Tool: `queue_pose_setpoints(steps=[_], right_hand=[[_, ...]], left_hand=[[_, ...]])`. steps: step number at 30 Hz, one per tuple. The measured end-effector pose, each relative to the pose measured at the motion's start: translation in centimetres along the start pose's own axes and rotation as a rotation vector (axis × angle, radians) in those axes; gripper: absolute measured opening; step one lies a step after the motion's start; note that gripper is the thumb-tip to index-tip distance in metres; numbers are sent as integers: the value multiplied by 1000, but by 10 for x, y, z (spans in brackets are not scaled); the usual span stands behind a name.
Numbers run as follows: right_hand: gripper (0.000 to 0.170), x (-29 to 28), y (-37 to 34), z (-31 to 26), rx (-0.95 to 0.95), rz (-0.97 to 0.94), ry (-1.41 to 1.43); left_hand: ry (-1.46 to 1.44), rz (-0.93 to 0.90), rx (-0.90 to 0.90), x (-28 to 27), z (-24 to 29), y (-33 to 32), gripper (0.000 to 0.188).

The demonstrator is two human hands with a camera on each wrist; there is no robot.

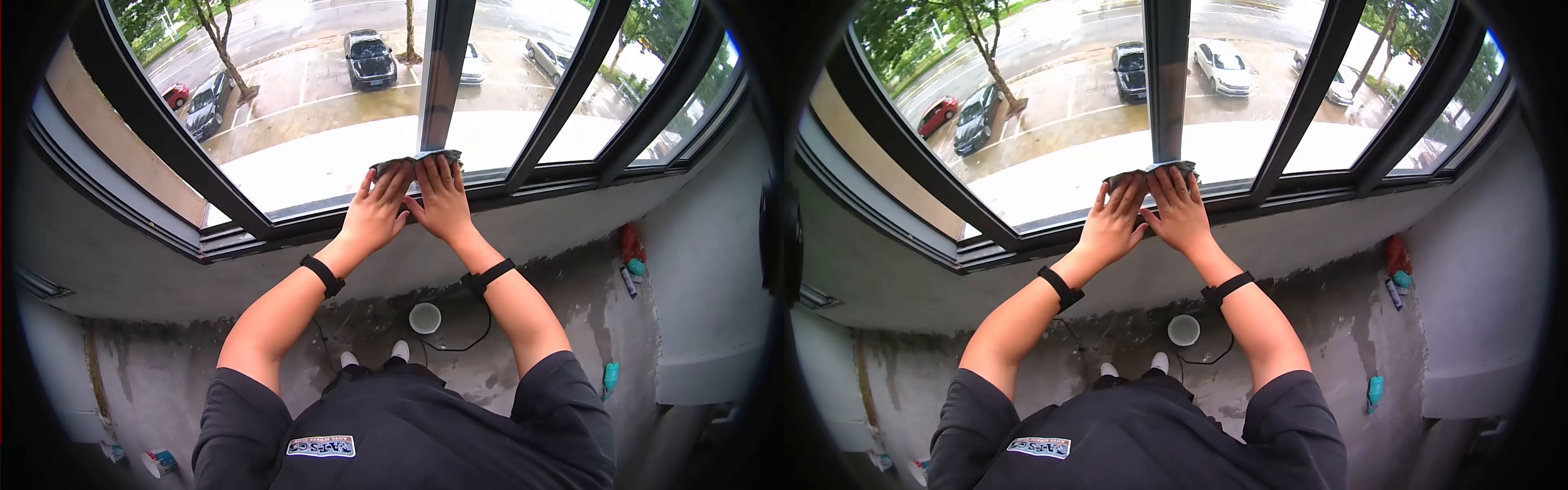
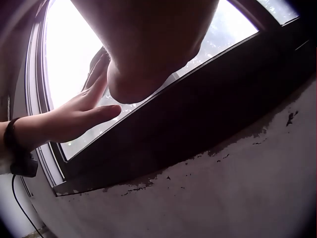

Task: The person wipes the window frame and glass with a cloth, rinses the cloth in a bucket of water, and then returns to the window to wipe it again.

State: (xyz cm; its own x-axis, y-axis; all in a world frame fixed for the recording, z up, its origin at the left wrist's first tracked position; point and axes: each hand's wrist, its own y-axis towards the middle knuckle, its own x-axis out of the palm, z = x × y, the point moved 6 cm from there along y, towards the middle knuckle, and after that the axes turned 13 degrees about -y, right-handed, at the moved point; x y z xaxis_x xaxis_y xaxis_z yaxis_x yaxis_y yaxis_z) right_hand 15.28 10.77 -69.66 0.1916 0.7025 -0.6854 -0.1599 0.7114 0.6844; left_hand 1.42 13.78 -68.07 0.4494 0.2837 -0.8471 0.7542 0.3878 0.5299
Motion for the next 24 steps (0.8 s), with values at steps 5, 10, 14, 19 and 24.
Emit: queue_pose_setpoints(steps=[5, 10, 14, 19, 24], right_hand=[[71, 19, -23, -7, 28, -12, 24], [70, 31, -42, -12, 98, -93, 82], [71, 31, -45, -12, 88, -58, 93], [72, 36, -48, -12, 115, -40, 152], [71, 27, -48, -6, 67, -57, 168]], left_hand=[[-23, -29, 4, 21, 4, -13, 83], [-49, -81, -9, 37, 8, -23, 79], [-82, -97, -17, 44, 11, -25, 78], [-80, -129, -25, 47, 15, -23, 80], [-112, -128, -34, 52, 21, -23, 85]])
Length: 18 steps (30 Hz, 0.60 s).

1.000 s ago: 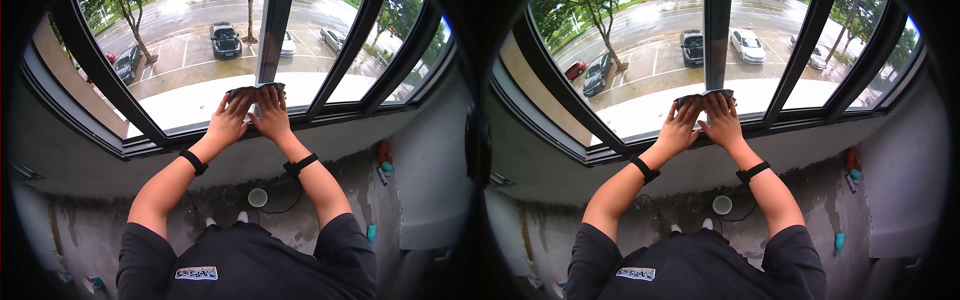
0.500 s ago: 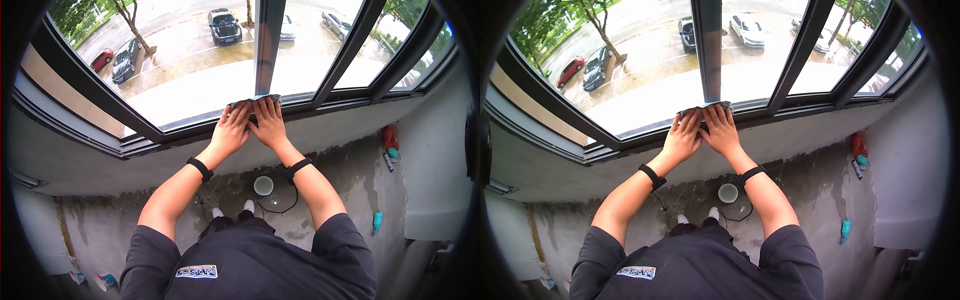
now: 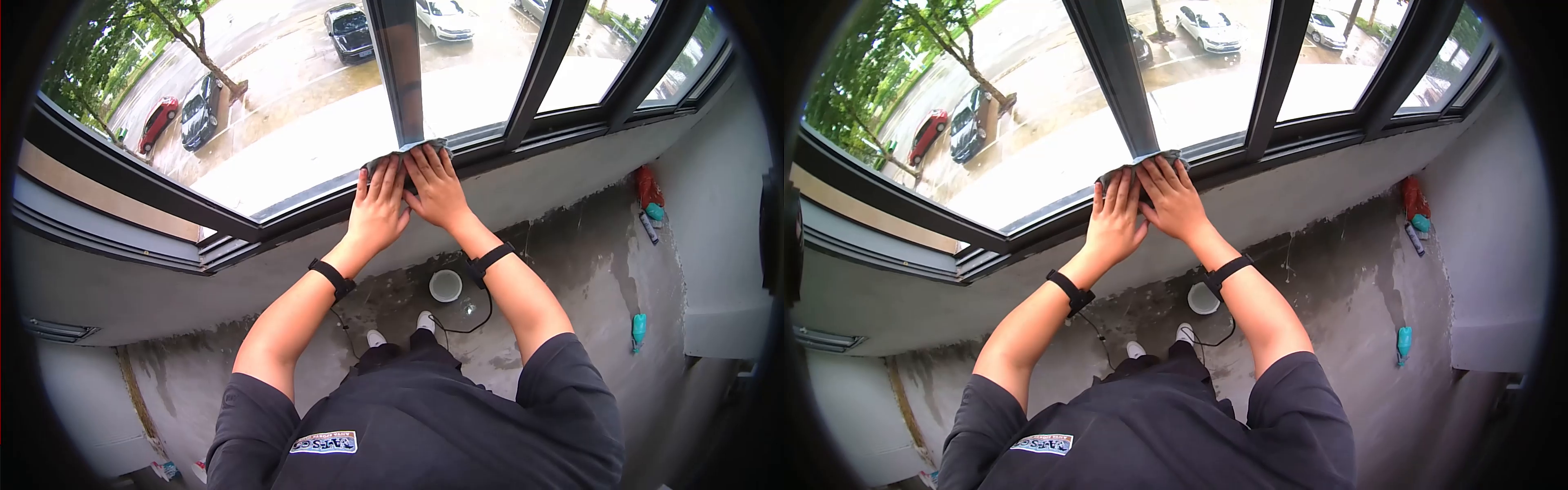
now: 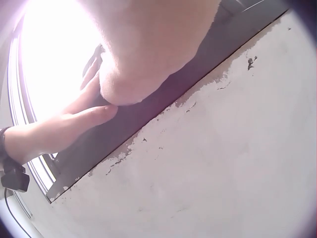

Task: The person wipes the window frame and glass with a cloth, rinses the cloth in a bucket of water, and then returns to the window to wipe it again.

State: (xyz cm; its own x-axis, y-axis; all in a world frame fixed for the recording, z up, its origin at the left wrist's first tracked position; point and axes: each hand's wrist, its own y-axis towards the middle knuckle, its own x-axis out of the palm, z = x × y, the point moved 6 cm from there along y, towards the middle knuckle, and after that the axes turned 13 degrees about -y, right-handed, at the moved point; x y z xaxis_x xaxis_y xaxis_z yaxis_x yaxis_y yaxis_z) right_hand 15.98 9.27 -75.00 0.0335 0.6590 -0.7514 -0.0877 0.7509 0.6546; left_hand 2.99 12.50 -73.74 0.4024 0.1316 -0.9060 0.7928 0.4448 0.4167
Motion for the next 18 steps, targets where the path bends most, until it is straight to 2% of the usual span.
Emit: queue_pose_setpoints(steps=[7, 18], right_hand=[[70, -11, -1, 20, -59, -38, -33], [69, -24, -13, 66, -96, -72, -59]], left_hand=[[-148, -7, -29, 11, 9, 4, 92], [-202, 6, 47, 22, 39, 35, 93]])
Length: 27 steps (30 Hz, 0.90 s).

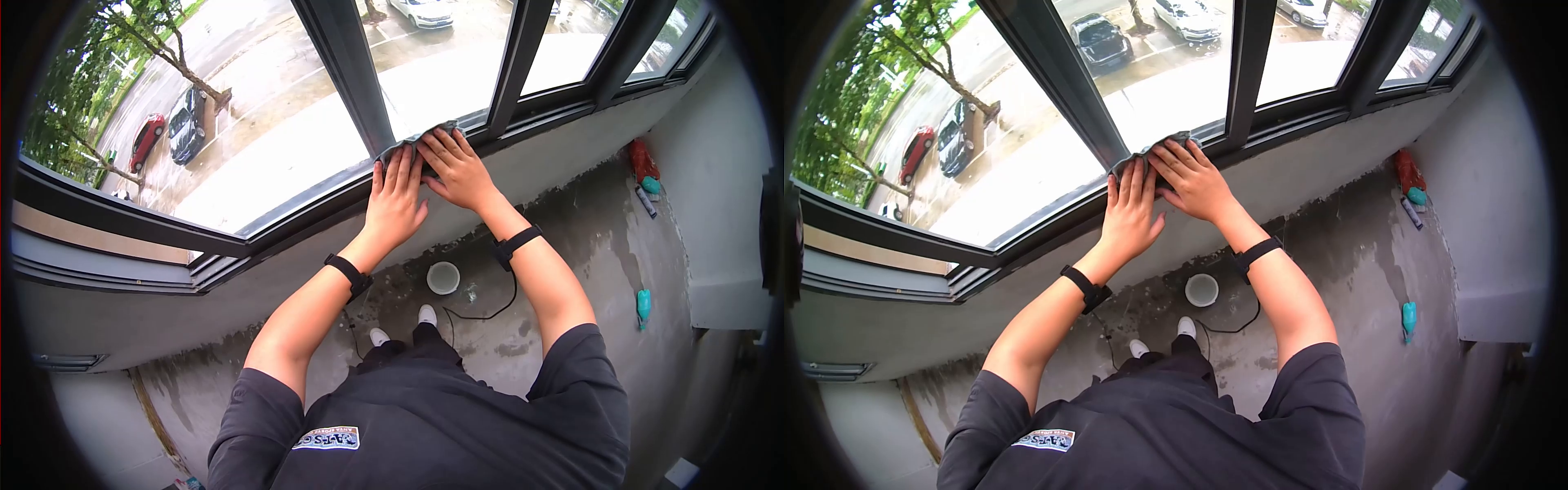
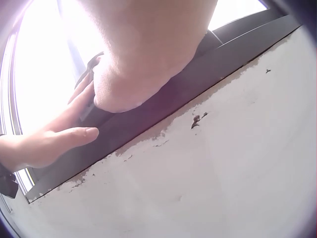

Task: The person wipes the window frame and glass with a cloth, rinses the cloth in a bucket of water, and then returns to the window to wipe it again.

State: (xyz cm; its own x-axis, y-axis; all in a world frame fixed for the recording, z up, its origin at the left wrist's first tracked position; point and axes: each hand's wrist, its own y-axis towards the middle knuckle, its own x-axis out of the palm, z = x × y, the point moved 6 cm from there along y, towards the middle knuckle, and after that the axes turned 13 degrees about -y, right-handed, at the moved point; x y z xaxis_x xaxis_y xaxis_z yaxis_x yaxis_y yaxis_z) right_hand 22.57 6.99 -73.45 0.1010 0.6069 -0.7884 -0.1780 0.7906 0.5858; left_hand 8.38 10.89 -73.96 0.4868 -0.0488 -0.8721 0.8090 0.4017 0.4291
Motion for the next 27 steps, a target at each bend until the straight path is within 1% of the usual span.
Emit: queue_pose_setpoints(steps=[6, 10, 11, 16, 18, 25, 27], right_hand=[[69, -8, -6, 28, 16, -15, -63], [67, -11, -8, 42, 57, 11, -91], [66, -13, -8, 44, 36, 24, -87], [66, -11, -8, 47, 53, 17, -87], [66, -13, -9, 46, 65, 21, -89], [70, -11, -7, 44, 70, 17, -92], [70, -11, -7, 43, 67, 8, -101]], left_hand=[[-4, 16, 16, 6, 15, 24, 91], [-1, 41, 44, 4, 25, 40, 87], [6, 39, 56, 4, 27, 43, 87], [18, 39, 79, 0, 22, 46, 86], [61, 10, 104, 0, 21, 46, 84], [25, 12, 89, -2, 17, 45, 82], [70, -8, 99, -1, 16, 44, 80]])
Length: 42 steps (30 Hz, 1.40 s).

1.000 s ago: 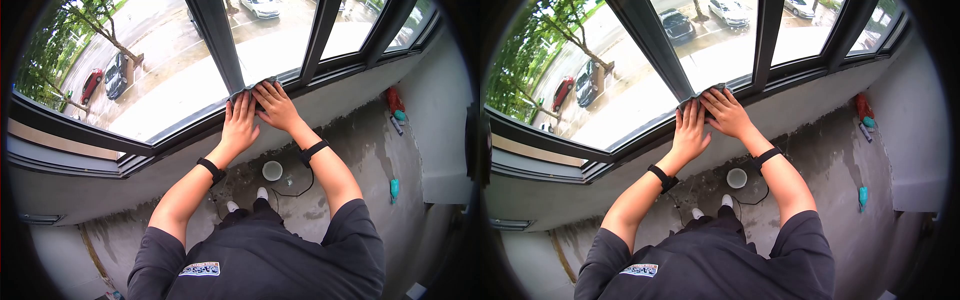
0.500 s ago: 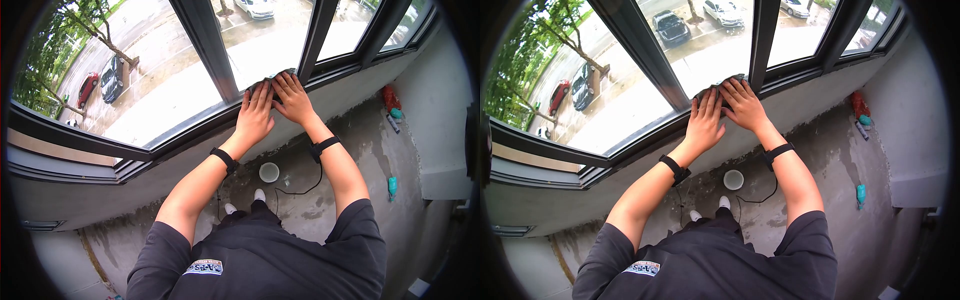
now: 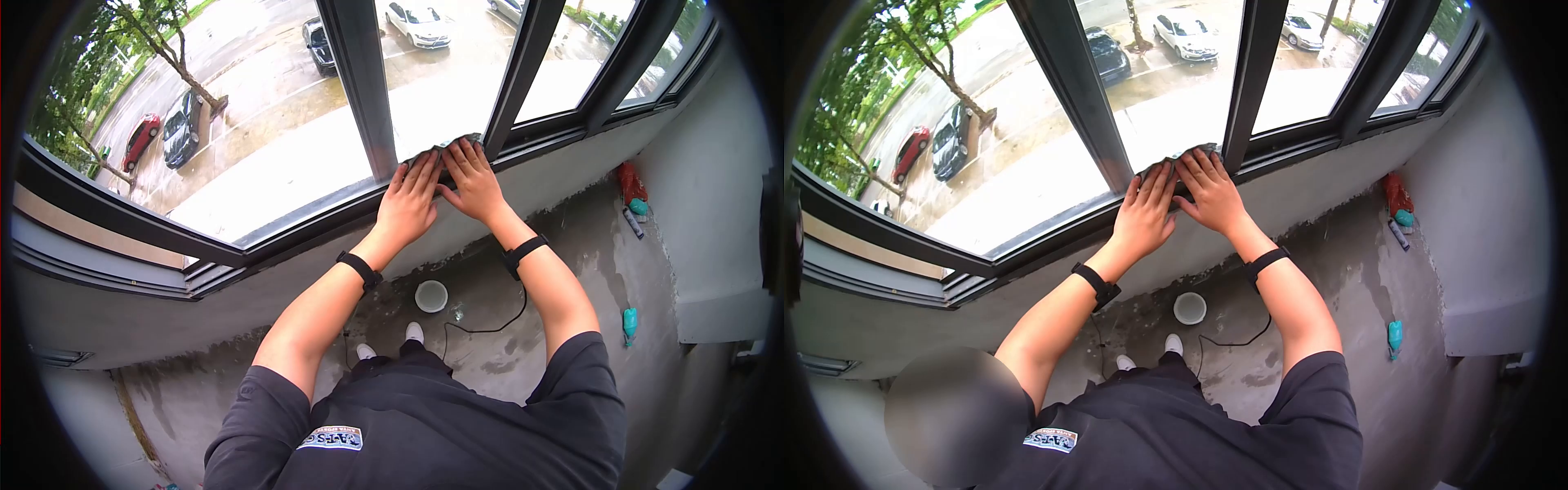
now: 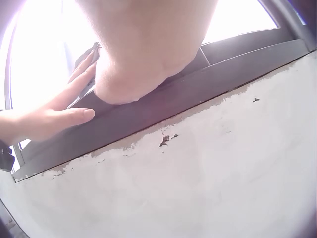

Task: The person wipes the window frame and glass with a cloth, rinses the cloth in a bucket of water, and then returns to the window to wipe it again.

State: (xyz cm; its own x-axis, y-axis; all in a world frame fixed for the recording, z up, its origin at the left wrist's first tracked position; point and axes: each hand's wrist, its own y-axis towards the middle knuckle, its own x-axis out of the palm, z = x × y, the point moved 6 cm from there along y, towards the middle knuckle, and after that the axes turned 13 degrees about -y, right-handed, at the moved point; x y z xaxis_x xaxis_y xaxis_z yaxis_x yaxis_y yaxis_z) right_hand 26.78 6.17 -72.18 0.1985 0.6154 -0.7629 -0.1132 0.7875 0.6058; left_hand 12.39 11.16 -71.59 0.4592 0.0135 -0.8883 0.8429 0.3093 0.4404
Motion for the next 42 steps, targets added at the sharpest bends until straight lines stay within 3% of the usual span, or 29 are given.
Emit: queue_pose_setpoints(steps=[19, 27, 32, 42], right_hand=[[69, 0, 7, -1, -51, -29, 48], [74, -50, 76, -2, 3, 189, 24], [78, -77, 96, -2, -1, 181, -5], [84, -164, 177, -2, -29, 262, -78]], left_hand=[[106, 23, -57, 0, 2, -2, 84], [117, 234, -31, -84, -7, 31, 80], [120, 202, 26, -119, -7, 36, 81], [199, 375, 59, -221, -6, 69, 82]])
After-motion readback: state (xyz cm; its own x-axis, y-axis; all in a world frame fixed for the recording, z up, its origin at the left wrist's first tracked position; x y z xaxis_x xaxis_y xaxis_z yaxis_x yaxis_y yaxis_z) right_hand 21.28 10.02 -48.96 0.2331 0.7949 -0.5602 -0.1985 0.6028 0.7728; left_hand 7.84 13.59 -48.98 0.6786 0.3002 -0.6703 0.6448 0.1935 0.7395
